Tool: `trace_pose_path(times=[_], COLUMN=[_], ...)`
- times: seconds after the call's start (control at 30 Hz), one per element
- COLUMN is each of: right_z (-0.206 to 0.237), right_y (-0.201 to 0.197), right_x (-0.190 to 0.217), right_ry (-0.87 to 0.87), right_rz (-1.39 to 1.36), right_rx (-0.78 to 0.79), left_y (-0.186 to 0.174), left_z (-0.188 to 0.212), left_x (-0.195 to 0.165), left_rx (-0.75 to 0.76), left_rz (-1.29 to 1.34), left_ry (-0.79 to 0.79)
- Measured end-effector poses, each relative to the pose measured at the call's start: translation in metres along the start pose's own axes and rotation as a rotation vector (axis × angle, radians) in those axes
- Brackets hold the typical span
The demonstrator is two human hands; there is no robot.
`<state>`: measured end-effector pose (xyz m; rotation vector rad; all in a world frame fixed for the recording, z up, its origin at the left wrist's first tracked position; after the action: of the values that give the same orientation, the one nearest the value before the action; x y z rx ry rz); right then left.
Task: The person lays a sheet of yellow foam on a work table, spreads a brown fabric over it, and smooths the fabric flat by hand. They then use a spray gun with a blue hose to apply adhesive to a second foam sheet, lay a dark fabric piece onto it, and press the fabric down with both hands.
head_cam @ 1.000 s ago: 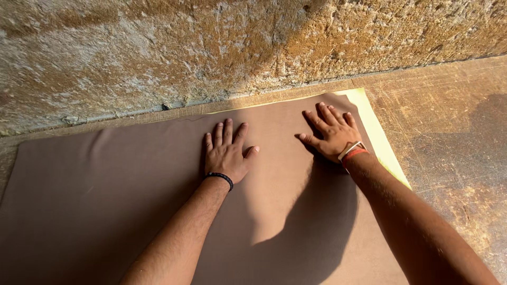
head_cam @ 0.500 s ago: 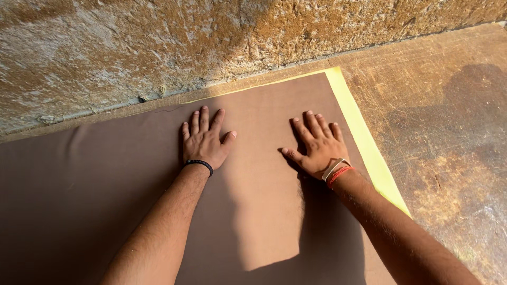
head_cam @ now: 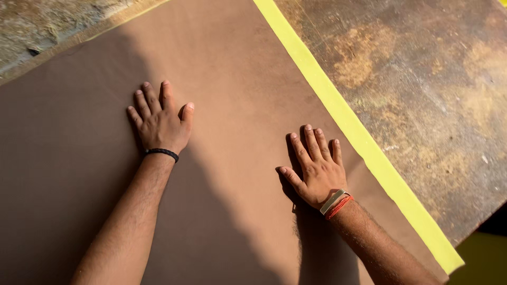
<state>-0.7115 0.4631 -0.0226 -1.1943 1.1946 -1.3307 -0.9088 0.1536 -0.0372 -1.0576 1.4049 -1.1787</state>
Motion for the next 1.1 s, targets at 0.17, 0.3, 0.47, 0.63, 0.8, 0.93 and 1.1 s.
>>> trace_pose_path(times=[0.17,0.3,0.47,0.63,0.8,0.93,1.1], right_z=[0.178,0.263,0.268,0.244,0.24,0.242,0.188], right_y=[0.011,0.006,0.029,0.022,0.036,0.053,0.052], right_x=[-0.06,-0.108,-0.122,-0.094,0.061,0.211,0.339], right_ry=[0.218,0.422,0.435,0.371,0.018,-0.249,-0.326], right_rz=[-0.038,-0.107,-0.163,-0.204,-0.195,-0.188,-0.047], right_rx=[0.003,-0.061,-0.063,-0.026,0.074,0.016,0.083], left_y=[-0.007,-0.012,-0.006,-0.01,-0.031,-0.071,-0.084], left_z=[0.174,0.284,0.424,0.484,0.504,0.567,0.573], left_x=[-0.097,-0.145,-0.199,-0.168,0.035,0.179,0.252], left_rx=[0.05,0.117,0.231,0.188,0.118,0.034,-0.01], left_rz=[0.001,-0.012,0.132,0.217,0.116,0.079,0.086], left_ry=[0.279,0.363,0.487,0.373,-0.13,-0.345,-0.424])
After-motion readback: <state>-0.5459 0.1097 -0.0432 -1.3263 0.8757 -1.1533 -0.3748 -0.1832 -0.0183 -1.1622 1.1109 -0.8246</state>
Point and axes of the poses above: each hand's wrist, its own z-axis away from the middle knuckle, its own y-axis out of the palm, x = y × z, the point moved 8 cm from there along -z, towards the middle knuckle, and after that the axes turned 3 degrees about y, right-handed, at the moved point
